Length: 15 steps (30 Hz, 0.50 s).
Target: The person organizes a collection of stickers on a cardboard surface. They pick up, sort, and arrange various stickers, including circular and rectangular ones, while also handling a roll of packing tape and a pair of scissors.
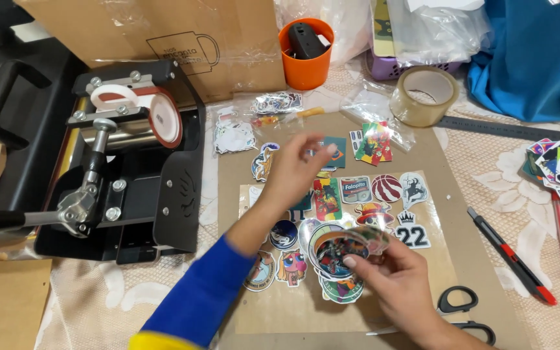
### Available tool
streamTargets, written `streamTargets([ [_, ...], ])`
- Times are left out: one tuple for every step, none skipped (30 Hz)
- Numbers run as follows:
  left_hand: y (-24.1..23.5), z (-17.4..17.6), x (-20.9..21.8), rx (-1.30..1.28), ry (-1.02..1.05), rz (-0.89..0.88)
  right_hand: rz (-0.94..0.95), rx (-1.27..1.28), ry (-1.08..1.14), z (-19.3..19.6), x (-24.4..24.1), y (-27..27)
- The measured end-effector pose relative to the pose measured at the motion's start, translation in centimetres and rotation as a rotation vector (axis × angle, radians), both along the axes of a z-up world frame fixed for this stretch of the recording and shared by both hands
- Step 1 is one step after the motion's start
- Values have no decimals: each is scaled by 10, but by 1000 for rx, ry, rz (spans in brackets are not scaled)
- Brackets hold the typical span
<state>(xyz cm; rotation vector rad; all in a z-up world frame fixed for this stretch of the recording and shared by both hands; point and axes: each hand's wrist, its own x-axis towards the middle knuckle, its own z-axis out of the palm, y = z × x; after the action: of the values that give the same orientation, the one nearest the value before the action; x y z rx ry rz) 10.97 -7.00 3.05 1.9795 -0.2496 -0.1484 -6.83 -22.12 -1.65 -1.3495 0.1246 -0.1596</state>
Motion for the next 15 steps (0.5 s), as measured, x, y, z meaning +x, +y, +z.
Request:
streamTargets([
  [7,-2,-17,0,4,1,1,0,4,0,2,-2],
  [15,-3,-35,-182,144,-120,-46,64,82,-1,3,-2],
  [24,-5,-54,-367,285,-235,-89,127,160,-1,4,-3],
  [30,-1,-72,-369,289,-227,-82,126,165,1,6,-2],
  [35,4,-91,-428,453,-317,-109,164,154,3,7,0],
  [40,8,-111,-487,619,-405,-136,202,142,6,8,1],
  [40,-1,-120,-489,621,-400,-132,201,146,5,7,2],
  [41,-10,-130,-538,664,-364,-140,196,125,4,7,3],
  [41,-18,-138,-586,702,-330,-150,189,99,4,8,3],
  [40,-17,-138,-589,700,-329,-147,187,99,9,9,4],
  [40,-16,-139,-542,640,-317,-133,191,125,13,10,5],
  [40,-16,-139,-495,581,-305,-120,194,152,17,10,5],
  [42,-13,-139,-499,579,-303,-116,191,152,12,11,1],
  [44,-10,-139,-569,596,-309,-79,216,226,6,13,-4],
  [46,-7,-139,-638,611,-315,-43,242,298,1,15,-8],
])
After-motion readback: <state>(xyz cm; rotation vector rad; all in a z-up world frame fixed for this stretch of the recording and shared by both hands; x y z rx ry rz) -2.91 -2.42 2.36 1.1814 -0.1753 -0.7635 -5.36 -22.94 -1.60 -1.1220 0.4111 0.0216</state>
